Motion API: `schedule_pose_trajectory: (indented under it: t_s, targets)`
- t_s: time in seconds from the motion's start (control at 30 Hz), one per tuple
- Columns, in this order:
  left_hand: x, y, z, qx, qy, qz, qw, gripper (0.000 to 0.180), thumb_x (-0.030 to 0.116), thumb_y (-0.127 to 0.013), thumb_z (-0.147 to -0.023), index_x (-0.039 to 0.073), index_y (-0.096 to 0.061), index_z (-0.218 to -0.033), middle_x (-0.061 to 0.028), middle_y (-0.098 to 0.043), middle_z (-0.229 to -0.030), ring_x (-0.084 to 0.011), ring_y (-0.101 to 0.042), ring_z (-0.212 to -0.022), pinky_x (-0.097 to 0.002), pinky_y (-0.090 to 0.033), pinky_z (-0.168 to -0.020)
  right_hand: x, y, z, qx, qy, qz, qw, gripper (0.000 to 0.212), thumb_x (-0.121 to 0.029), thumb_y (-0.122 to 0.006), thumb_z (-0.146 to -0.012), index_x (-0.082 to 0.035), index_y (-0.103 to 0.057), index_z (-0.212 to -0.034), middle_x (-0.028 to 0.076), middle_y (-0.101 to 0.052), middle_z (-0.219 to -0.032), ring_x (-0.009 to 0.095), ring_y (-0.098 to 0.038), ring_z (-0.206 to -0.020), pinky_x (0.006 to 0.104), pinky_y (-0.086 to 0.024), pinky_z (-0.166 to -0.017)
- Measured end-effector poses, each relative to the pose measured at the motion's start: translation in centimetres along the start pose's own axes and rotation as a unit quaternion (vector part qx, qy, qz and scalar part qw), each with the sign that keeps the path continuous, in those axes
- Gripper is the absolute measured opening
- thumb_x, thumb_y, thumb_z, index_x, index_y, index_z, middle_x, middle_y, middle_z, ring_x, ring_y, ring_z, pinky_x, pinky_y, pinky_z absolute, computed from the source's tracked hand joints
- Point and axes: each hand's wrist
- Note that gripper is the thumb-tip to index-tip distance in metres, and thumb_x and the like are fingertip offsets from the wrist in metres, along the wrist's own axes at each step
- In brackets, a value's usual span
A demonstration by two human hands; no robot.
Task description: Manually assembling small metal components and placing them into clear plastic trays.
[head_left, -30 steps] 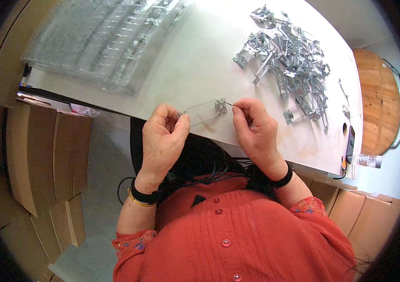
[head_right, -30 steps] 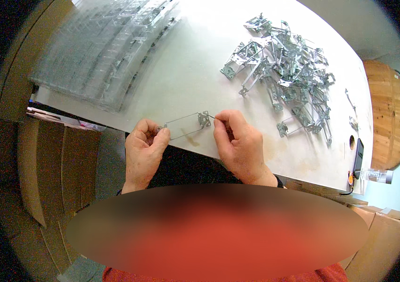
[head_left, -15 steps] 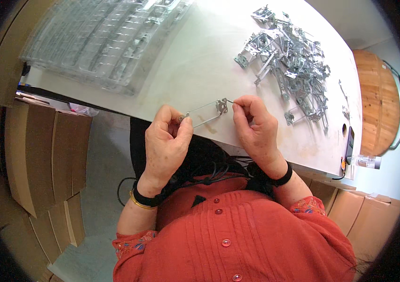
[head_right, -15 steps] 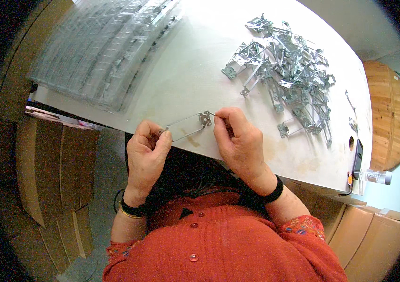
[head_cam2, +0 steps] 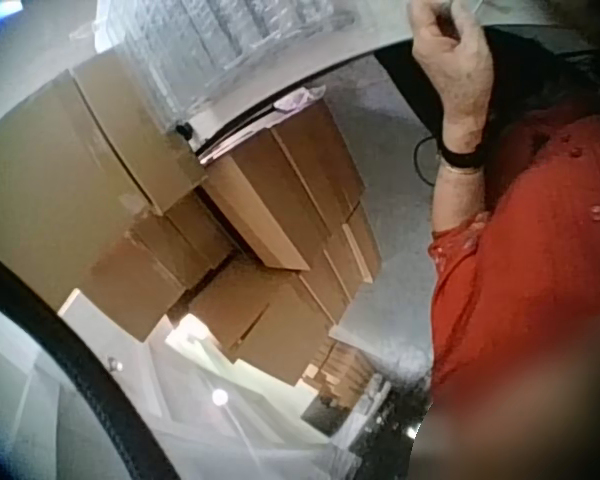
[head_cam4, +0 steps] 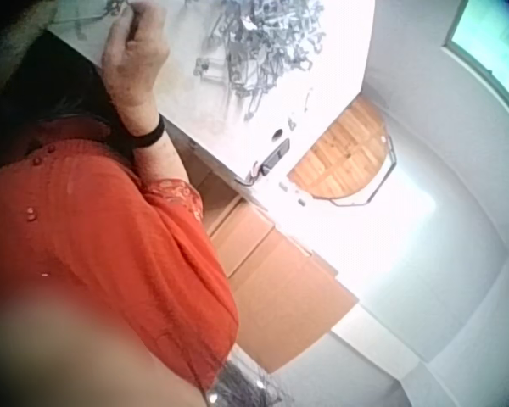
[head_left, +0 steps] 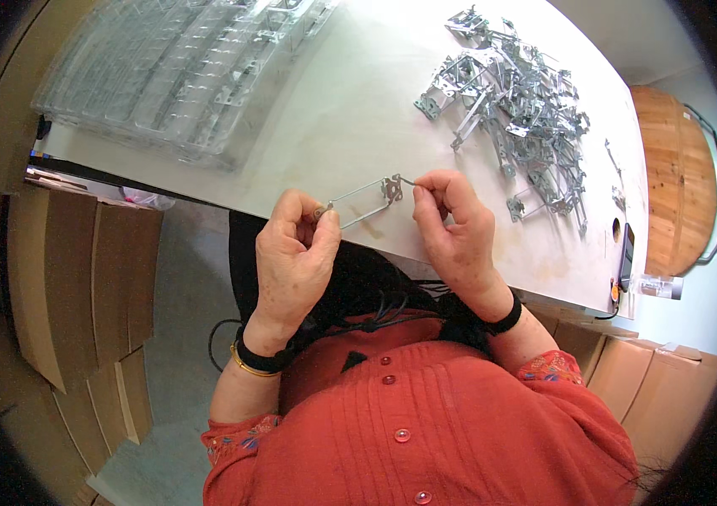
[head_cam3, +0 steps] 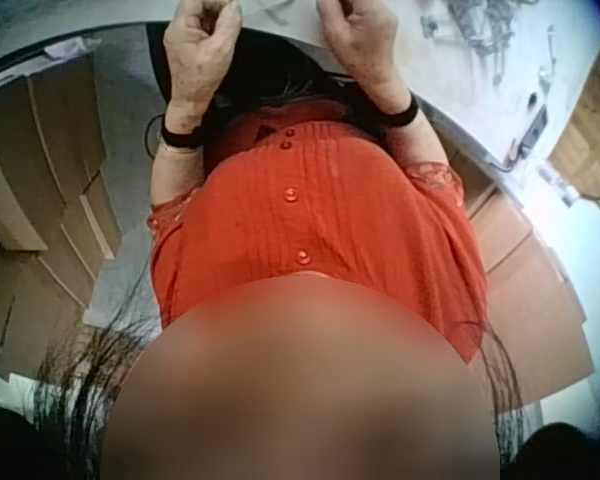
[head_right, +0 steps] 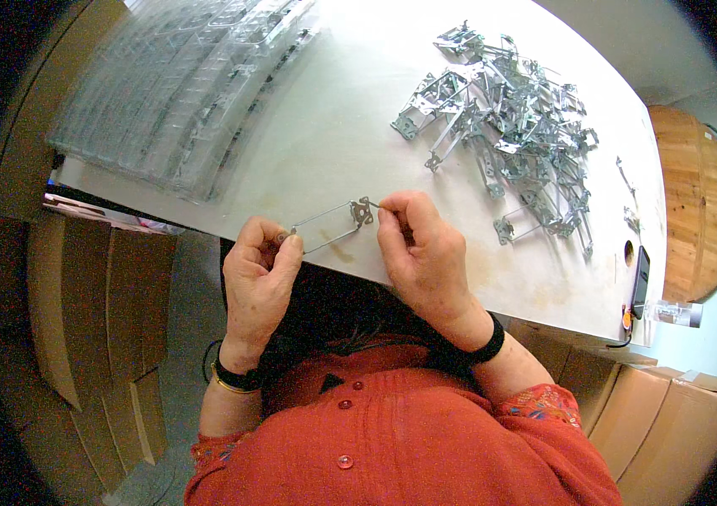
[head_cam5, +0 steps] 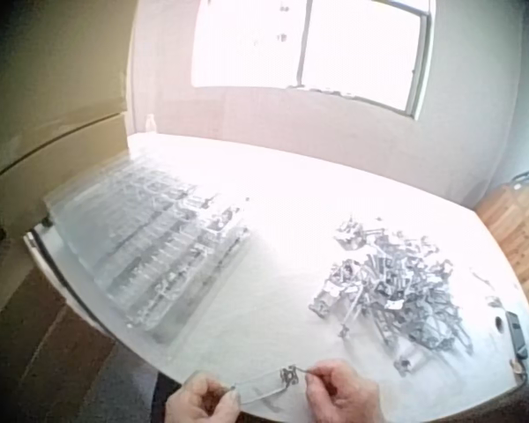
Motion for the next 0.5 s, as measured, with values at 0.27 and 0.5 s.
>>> schedule_pose_trajectory:
  t_s: [0.27, 0.5]
  targets:
    - [0.2, -0.1, 0.1, -0.003, 0.011, 0.001, 1.000, 0.014, 0.005, -0.068, -0.098, 0.004, -0.056, -0.090, 0.0060, -0.052, -0.071, -0.0011, -0.047, -0.063, -0.0219, -0.038, -0.055, 0.9, -0.3, 0.1, -0.022, 0.063, 0.031, 0.997, 0.015, 0.002, -0.069, -0.091, -0.003, -0.064, -0.104, 0.017, -0.067, -0.086, 0.031, -0.067, -0.073, 0.0376, -0.052, -0.065]
    - [0.1, 0.0, 0.1, -0.001, -0.004, -0.011, 1.000, 0.013, 0.005, -0.068, -0.098, 0.003, -0.057, -0.090, 0.0054, -0.053, -0.072, -0.0012, -0.047, -0.064, -0.0220, -0.040, -0.056, 0.9, 0.0, 0.0, -0.024, 0.093, 0.070, 0.993, 0.015, 0.002, -0.069, -0.090, -0.003, -0.064, -0.104, 0.016, -0.066, -0.086, 0.035, -0.067, -0.076, 0.0405, -0.053, -0.069]
Point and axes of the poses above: each hand's wrist, its own z-axis away from the middle knuckle, its own y-axis out of the back of the hand, x = y × z
